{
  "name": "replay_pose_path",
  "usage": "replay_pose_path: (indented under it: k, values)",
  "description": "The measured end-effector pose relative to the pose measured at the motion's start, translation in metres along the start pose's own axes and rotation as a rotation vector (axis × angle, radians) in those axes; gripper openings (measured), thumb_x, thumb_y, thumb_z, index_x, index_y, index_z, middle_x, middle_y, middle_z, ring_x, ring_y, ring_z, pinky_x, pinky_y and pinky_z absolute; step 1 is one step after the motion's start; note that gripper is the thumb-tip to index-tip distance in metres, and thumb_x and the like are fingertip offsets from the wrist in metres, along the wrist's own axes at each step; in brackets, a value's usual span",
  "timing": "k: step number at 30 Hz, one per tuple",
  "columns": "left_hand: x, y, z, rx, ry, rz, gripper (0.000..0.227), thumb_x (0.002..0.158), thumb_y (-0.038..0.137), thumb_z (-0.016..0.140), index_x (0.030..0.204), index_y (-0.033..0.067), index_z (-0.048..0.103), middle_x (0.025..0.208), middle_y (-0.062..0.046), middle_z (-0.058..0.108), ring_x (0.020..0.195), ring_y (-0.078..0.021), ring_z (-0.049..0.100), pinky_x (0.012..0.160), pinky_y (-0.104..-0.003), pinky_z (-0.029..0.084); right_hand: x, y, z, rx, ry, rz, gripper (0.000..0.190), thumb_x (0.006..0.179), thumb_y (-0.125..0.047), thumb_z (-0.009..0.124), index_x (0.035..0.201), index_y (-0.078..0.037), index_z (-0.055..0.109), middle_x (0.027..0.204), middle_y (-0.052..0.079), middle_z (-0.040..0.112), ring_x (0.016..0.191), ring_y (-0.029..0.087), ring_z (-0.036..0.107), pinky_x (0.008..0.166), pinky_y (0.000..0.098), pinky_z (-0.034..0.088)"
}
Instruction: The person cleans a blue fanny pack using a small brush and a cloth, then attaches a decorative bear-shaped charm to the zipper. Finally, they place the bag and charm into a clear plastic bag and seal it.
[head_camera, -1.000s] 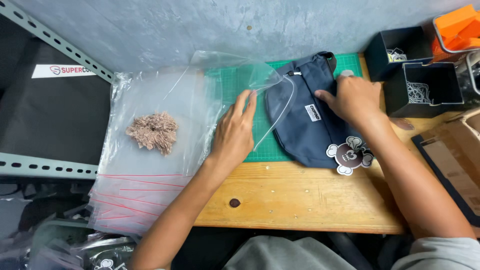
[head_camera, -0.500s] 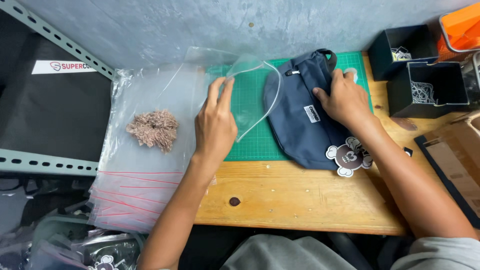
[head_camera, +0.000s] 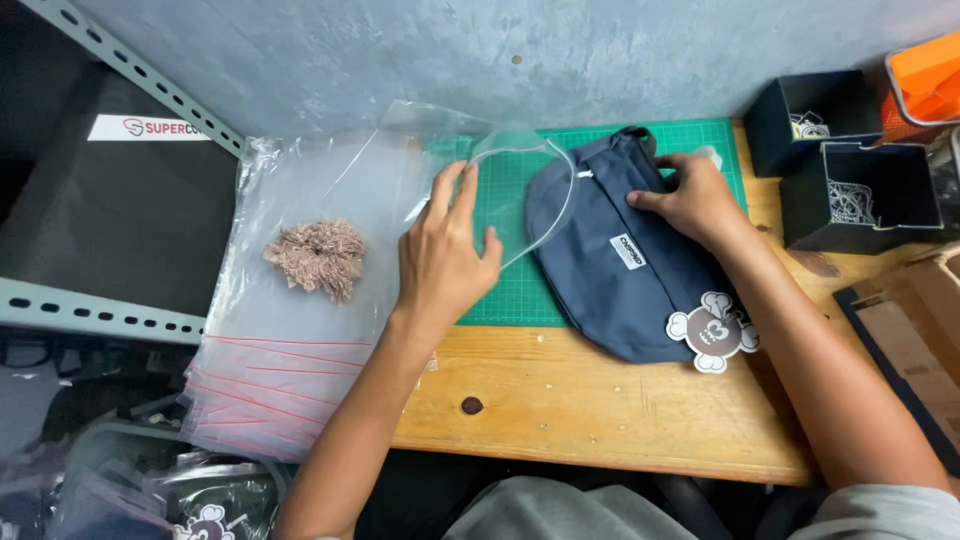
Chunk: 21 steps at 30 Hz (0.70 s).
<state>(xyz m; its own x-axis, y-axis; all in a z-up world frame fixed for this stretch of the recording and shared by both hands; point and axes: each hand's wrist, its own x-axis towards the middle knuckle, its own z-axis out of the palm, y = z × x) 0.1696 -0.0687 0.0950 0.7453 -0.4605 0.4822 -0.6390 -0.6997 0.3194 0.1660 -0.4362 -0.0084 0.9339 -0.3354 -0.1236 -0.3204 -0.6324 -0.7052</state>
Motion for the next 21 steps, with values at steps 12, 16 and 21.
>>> replay_pose_path:
  k: [12, 16, 21]
  values:
    - [0.011, -0.011, 0.017, -0.003, -0.070, -0.088, 0.107, 0.085, -0.002, 0.072, 0.181, -0.0022, 0.025, 0.179, -0.028, 0.038, 0.127, -0.0601, 0.070, 0.090, -0.073, 0.065, -0.012, -0.005, 0.024, -0.162, -0.170, -0.175, 0.050, 0.101, -0.046, 0.083, 0.140, -0.015, 0.074, 0.153, 0.031, 0.058, 0.138, 0.060, 0.063, 0.111, 0.0647, 0.056]
    - [0.018, -0.026, 0.006, -0.009, 0.022, -0.087, 0.108, 0.087, -0.002, 0.074, 0.182, 0.0017, 0.025, 0.181, -0.025, 0.037, 0.134, -0.0608, 0.068, 0.095, -0.071, 0.065, -0.048, -0.060, -0.019, 0.006, -0.332, -0.175, 0.043, 0.111, -0.033, 0.070, 0.135, 0.002, 0.063, 0.116, 0.042, 0.068, 0.121, 0.062, 0.067, 0.093, 0.0677, 0.051]
    - [0.022, -0.028, -0.003, 0.167, -0.003, 0.042, 0.097, 0.091, -0.011, 0.057, 0.181, 0.0042, 0.024, 0.186, -0.019, 0.039, 0.117, -0.0451, 0.079, 0.070, -0.051, 0.062, -0.053, -0.075, -0.040, 0.258, -0.549, -0.292, 0.010, 0.111, -0.021, 0.074, 0.113, -0.012, 0.070, 0.110, 0.001, 0.076, 0.099, 0.012, 0.067, 0.084, 0.0320, 0.058]
